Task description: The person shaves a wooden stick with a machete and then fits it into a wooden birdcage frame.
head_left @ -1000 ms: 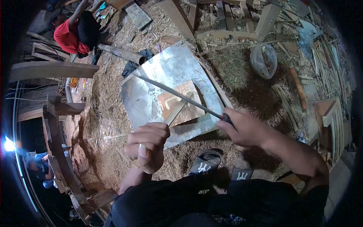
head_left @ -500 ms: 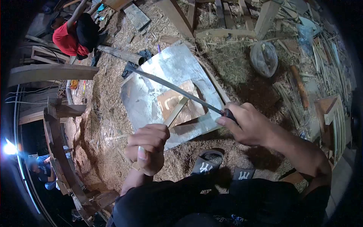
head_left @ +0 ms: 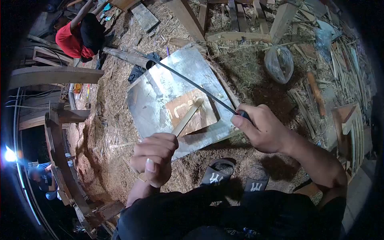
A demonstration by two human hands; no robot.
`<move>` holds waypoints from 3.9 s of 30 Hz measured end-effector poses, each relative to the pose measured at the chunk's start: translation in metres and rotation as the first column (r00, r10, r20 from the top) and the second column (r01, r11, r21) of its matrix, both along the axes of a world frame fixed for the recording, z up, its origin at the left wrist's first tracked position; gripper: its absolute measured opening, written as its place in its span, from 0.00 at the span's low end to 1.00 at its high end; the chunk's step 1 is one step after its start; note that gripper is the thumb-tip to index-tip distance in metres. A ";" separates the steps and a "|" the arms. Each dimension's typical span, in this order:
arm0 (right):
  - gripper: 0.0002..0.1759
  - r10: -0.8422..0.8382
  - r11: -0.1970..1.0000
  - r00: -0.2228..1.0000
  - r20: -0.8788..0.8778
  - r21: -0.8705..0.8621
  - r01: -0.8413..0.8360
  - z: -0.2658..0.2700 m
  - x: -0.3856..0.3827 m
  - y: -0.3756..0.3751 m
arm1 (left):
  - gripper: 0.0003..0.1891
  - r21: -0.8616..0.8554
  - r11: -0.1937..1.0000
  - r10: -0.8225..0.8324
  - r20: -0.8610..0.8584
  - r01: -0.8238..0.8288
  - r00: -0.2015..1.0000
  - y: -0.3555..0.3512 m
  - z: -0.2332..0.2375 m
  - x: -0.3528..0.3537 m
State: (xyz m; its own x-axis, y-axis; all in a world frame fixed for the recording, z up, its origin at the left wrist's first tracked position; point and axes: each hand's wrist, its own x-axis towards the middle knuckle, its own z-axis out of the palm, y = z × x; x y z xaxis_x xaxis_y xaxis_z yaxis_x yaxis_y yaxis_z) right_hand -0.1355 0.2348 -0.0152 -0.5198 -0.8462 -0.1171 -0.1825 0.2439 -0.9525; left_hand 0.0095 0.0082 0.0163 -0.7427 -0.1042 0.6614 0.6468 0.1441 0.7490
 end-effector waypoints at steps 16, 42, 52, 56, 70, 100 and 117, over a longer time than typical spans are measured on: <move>0.29 0.180 0.979 0.984 0.007 -0.102 -0.178 -0.003 0.005 0.000 | 0.32 -0.010 0.999 -0.043 0.025 0.043 0.999 0.001 0.005 -0.005; 0.23 0.070 0.995 0.998 -0.004 -0.070 -0.071 -0.015 0.020 0.010 | 0.27 0.010 0.998 -0.070 -0.025 0.070 0.997 0.004 0.001 -0.005; 0.33 -0.023 0.983 0.881 0.472 0.171 -0.066 -0.041 0.003 0.013 | 0.27 -0.124 0.965 -0.233 0.014 0.233 0.972 -0.008 0.006 -0.003; 0.34 -0.028 0.977 0.876 0.482 0.201 -0.079 -0.048 0.003 0.012 | 0.24 -0.343 0.842 -0.392 0.139 0.416 0.909 -0.012 0.017 -0.006; 0.26 -0.002 1.000 1.000 -0.011 0.020 0.002 -0.041 0.007 0.005 | 0.19 -0.614 0.574 -0.453 0.312 0.541 0.835 0.006 0.014 -0.004; 0.30 0.140 0.990 0.869 -0.474 0.092 -0.109 -0.071 -0.015 -0.020 | 0.19 -0.532 0.730 -0.470 0.066 0.430 0.880 0.003 -0.019 0.007; 0.29 0.147 0.986 0.863 -0.483 -0.001 -0.168 -0.057 -0.011 -0.020 | 0.17 -0.632 0.655 -0.479 0.078 0.415 0.875 -0.004 -0.029 0.013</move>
